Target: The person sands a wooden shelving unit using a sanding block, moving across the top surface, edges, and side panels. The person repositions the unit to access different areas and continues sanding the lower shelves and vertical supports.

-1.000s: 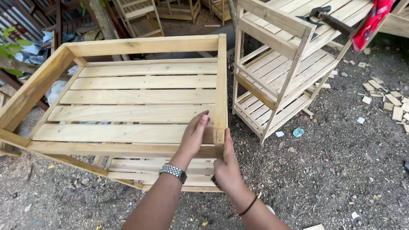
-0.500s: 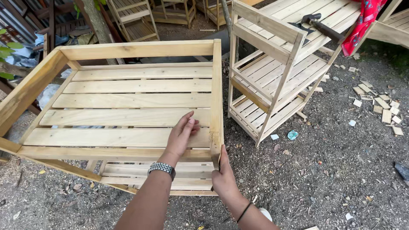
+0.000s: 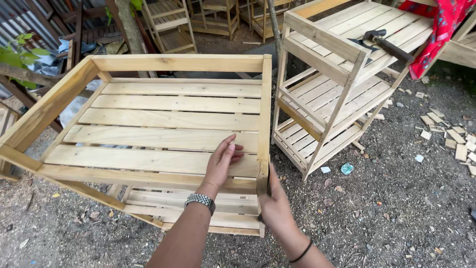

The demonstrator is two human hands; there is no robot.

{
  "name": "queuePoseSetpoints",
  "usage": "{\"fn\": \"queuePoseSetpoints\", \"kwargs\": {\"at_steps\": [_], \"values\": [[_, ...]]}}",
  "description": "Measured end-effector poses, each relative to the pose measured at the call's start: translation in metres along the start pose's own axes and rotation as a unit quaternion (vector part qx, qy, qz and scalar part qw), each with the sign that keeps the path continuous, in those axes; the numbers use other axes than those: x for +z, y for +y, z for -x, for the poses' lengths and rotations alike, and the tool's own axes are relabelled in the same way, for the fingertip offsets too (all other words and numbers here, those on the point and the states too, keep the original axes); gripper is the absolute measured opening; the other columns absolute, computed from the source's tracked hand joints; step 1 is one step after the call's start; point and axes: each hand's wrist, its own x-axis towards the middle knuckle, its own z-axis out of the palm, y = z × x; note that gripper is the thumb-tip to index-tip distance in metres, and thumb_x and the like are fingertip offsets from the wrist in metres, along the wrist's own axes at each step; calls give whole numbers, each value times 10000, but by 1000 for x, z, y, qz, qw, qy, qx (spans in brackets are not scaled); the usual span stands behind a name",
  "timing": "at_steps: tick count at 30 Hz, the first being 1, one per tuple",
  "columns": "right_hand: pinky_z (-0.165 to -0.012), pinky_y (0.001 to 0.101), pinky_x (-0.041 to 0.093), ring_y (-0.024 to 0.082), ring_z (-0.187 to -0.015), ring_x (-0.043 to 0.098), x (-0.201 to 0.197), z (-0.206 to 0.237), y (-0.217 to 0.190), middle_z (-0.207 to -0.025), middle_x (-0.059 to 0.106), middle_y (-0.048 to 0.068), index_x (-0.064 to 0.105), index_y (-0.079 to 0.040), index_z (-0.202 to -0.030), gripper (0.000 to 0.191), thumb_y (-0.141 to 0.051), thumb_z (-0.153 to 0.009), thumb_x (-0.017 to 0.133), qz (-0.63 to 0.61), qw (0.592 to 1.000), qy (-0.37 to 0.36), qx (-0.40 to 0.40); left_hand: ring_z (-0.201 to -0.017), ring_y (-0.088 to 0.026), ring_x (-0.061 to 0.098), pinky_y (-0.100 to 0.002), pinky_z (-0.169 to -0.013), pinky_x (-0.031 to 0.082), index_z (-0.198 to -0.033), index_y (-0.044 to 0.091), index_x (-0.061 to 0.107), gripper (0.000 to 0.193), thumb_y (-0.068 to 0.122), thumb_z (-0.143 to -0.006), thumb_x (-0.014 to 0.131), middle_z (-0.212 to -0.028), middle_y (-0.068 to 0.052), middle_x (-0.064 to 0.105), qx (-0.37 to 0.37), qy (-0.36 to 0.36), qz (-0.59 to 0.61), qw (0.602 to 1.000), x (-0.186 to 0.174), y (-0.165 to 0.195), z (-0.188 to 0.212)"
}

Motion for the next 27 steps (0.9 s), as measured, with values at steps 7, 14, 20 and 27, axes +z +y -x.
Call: {"fn": "queuePoseSetpoints", "kwargs": {"at_steps": [7, 14, 20, 27], "values": [[-1175, 324, 314, 238, -1483, 341, 1, -4, -11, -1630, 322, 178, 127, -88, -1622, 988, 184, -711, 395, 97, 988, 13, -123, -1131, -211, 684, -327, -988, 558, -1523, 106, 465, 562, 392, -1038, 458, -1281, -137, 678, -9, 0, 43, 999, 1, 2, -1], [-1197, 337, 293, 275, -1500, 370, 6, -7, -19, -1627, 367, 196, 136, -48, -1617, 936, 148, -736, 384, 23, 996, 5, -86, -1425, -261, 494, -364, -1156, 409, -1561, 87, 391, 618, 370, -1024, 505, -1529, -165, 519, 109, 39, -33, 993, 5, 6, 7], [-1233, 333, 193, 261, -1549, 216, -2, -2, -25, -1666, 241, 168, 114, -49, -1607, 948, 161, -735, 420, 150, 983, 3, -102, -1515, -235, 298, -380, -1208, 250, -1610, 181, 262, 649, 471, -1039, 364, -1669, -81, 294, 13, 78, -118, 990, 2, 14, 7], [-1243, 360, 214, 300, -1555, 280, -3, -14, -40, -1671, 296, 193, 177, -3, -1609, 901, 160, -746, 374, 81, 977, -31, -194, -1498, -348, 296, -434, -1232, 234, -1621, 115, 275, 660, 430, -1054, 396, -1631, -207, 320, 91, 216, -370, 899, -85, 28, 10]]}}
